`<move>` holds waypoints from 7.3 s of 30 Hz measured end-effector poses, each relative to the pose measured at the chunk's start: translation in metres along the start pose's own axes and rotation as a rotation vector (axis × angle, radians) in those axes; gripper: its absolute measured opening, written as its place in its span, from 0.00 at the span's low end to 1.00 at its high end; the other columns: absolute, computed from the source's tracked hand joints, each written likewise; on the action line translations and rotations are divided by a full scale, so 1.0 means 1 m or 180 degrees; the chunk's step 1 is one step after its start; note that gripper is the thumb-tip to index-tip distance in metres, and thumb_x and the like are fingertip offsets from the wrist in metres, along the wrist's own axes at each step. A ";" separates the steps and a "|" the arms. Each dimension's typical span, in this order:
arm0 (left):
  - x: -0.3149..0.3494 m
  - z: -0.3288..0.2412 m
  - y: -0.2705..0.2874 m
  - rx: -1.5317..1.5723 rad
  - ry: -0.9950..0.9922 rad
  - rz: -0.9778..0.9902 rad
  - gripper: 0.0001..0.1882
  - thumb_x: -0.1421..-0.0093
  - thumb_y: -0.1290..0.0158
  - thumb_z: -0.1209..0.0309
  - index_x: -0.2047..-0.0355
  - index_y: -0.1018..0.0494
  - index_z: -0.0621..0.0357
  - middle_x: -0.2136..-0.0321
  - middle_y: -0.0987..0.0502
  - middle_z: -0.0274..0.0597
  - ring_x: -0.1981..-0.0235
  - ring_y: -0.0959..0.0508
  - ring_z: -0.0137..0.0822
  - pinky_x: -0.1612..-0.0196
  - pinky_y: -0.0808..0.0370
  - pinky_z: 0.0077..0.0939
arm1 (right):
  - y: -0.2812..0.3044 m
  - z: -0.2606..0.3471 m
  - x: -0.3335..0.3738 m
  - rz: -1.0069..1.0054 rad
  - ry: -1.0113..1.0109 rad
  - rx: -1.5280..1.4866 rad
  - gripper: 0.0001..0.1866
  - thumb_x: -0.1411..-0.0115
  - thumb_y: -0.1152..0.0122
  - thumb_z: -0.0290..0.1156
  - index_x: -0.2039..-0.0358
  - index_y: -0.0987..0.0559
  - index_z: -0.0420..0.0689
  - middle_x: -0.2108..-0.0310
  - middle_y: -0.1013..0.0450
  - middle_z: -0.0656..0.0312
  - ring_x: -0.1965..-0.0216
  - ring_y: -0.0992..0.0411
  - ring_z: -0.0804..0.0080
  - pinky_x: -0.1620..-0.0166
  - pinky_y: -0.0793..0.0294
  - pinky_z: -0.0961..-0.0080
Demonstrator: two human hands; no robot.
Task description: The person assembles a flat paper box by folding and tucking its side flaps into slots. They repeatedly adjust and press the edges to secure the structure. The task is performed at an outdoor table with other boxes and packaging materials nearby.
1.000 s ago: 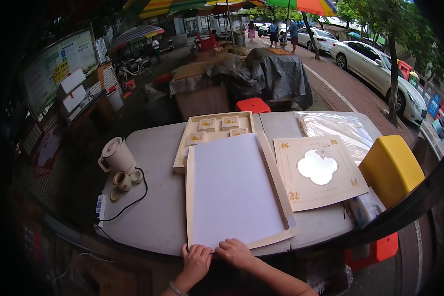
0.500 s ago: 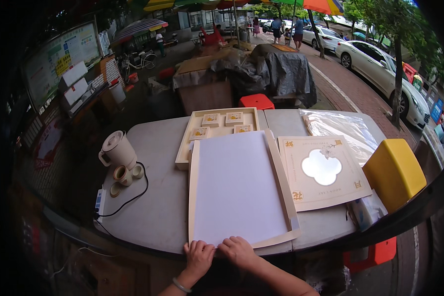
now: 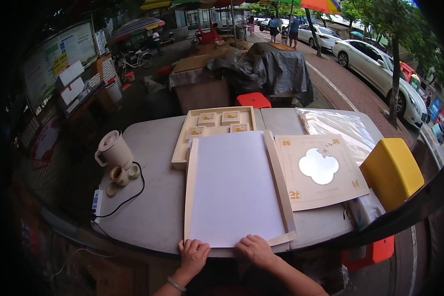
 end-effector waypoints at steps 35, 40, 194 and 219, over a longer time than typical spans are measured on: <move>-0.032 -0.036 -0.015 0.0143 -0.0341 0.0292 0.09 0.46 0.39 0.70 0.66 0.27 0.49 0.70 0.31 0.36 0.66 0.30 0.40 0.63 0.35 0.36 | 0.001 0.002 -0.005 -0.0690 -0.0080 0.0116 0.06 0.48 0.45 0.30 0.69 0.23 0.49 0.70 0.31 0.65 0.67 0.30 0.68 0.62 0.32 0.70; -0.032 -0.022 -0.013 0.0130 -0.0425 0.0279 0.08 0.46 0.40 0.69 0.68 0.28 0.50 0.71 0.32 0.36 0.66 0.30 0.41 0.63 0.35 0.37 | 0.020 -0.010 0.027 -0.0789 -0.0349 0.0404 0.11 0.48 0.45 0.29 0.63 0.22 0.48 0.66 0.30 0.64 0.62 0.32 0.66 0.57 0.33 0.69; -0.058 -0.099 -0.046 0.0945 -0.1249 -0.0439 0.18 0.45 0.40 0.72 0.52 0.23 0.53 0.57 0.25 0.31 0.61 0.26 0.31 0.55 0.36 0.36 | 0.062 -0.124 0.023 0.2024 -0.1788 -0.1099 0.10 0.50 0.37 0.33 0.67 0.15 0.46 0.74 0.20 0.56 0.70 0.22 0.62 0.63 0.23 0.70; -0.059 -0.103 -0.047 0.0873 -0.1402 -0.0226 0.22 0.47 0.40 0.73 0.49 0.25 0.53 0.58 0.25 0.35 0.61 0.27 0.35 0.53 0.37 0.36 | 0.052 -0.125 0.011 0.2753 -0.1921 -0.0933 0.07 0.46 0.35 0.28 0.70 0.17 0.38 0.80 0.22 0.58 0.79 0.23 0.71 0.74 0.22 0.75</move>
Point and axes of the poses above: each hand's wrist, its own x-axis away from the middle knuckle, its own y-axis out of the back of the hand, z = x × y, the point moved 4 cm from there along -x, towards the middle knuckle
